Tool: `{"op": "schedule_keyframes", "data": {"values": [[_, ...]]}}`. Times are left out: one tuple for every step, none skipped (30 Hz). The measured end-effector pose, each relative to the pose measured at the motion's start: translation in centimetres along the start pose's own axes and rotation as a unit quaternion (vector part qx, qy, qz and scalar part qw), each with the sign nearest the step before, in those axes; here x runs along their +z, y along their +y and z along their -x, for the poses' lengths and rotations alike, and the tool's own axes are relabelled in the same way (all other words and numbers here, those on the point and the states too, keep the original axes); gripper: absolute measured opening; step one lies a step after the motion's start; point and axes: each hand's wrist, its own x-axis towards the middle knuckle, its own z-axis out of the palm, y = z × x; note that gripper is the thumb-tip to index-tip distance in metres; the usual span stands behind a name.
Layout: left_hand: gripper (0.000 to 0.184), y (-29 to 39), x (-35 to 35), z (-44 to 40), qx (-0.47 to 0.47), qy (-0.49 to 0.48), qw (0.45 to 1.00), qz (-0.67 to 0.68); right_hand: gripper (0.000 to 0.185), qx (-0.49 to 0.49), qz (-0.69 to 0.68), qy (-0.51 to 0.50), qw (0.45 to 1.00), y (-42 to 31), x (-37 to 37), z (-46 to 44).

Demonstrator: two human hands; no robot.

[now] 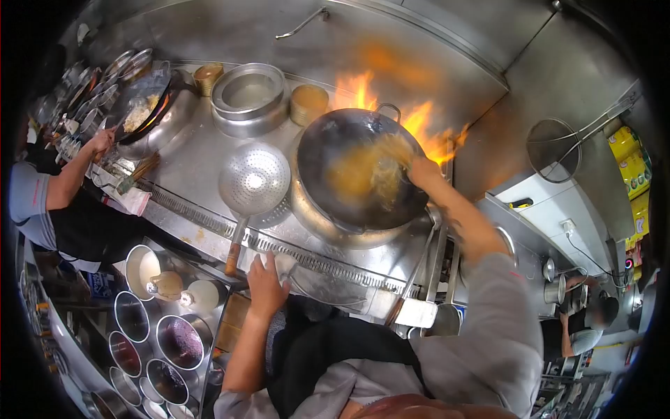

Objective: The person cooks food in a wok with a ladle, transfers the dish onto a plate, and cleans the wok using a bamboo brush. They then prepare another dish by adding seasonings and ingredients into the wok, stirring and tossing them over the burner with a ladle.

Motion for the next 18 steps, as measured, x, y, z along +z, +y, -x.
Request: {"op": "schedule_keyframes", "data": {"values": [[0.081, 0.0, 0.9, -0.3, 0.012, -0.005, 0.999, -0.03, 0.033, 0.021, -0.036, 0.036, 0.998, 0.1, 2.1, -2.6], [0.08, 0.2, 1.8, -1.1, -0.012, -0.041, 0.999, -0.033, 0.036, 0.035, -0.02, 0.082, 0.996, -0.5, 5.1, -4.2], [0.079, -0.1, 2.5, -1.6, -0.035, -0.082, 0.995, -0.04, 0.039, 0.049, -0.009, 0.125, 0.991, -1.2, 8.7, -5.3], [0.078, -0.6, 3.0, -2.0, -0.057, -0.127, 0.989, -0.05, 0.04, 0.011, 0.013, 0.091, 0.996, -1.3, 10.9, -6.0], [0.073, -1.1, 3.9, -2.5, -0.048, -0.115, 0.99, -0.063, 0.04, 0.002, 0.013, 0.113, 0.994, -1.3, 10.5, -6.1], [0.068, -1.5, 5.1, -2.6, -0.042, -0.103, 0.991, -0.073, 0.039, -0.009, 0.016, 0.132, 0.991, -0.9, 9.4, -5.8], [0.063, -1.8, 6.0, -2.4, -0.036, -0.097, 0.991, -0.084, 0.038, -0.019, 0.017, 0.147, 0.989, -0.5, 8.7, -5.1], [0.059, -2.2, 6.5, -2.0, -0.031, -0.095, 0.991, -0.091, 0.041, 0.056, -0.007, 0.156, 0.986, -0.1, 7.1, -4.9], [0.054, -2.5, 7.0, -2.4, -0.027, -0.085, 0.991, -0.098, 0.041, 0.076, -0.04, 0.158, 0.984, -0.4, 6.3, -5.3], [0.05, -2.8, 7.4, -2.6, -0.022, -0.076, 0.991, -0.104, 0.041, 0.097, -0.073, 0.158, 0.98, -0.7, 5.9, -5.4], [0.048, -3.0, 7.8, -2.8, -0.038, -0.082, 0.991, -0.095, 0.041, 0.12, -0.107, 0.159, 0.974, -1.1, 5.6, -5.3], [0.046, -3.2, 8.4, -3.0, -0.053, -0.087, 0.991, -0.086, 0.038, 0.112, -0.207, 0.187, 0.954, -3.1, 5.7, -5.5], [0.044, -3.3, 8.8, -2.8, -0.067, -0.094, 0.99, -0.076, 0.036, 0.094, -0.317, 0.195, 0.923, -4.7, 7.4, -6.5], [0.046, -3.4, 8.9, -2.7, -0.07, -0.097, 0.992, -0.045, 0.036, 0.078, -0.329, 0.19, 0.922, -5.4, 11.9, -10.3], [0.048, -3.7, 8.9, -2.9, -0.073, -0.097, 0.992, -0.014, 0.035, 0.068, -0.337, 0.121, 0.931, -8.4, 10.2, -9.2], [0.05, -4.1, 8.9, -2.7, -0.077, -0.1, 0.992, 0.017, 0.033, 0.057, -0.342, 0.05, 0.936, -11.3, 8.2, -6.9], [0.055, -4.8, 8.6, -2.4, -0.094, -0.114, 0.986, 0.081, 0.032, 0.018, -0.356, 0.031, 0.934, -12.6, 8.4, -5.4], [0.059, -5.8, 8.1, -2.6, -0.108, -0.126, 0.975, 0.145, 0.031, -0.022, -0.367, 0.016, 0.93, -13.0, 8.3, -4.0]]}}
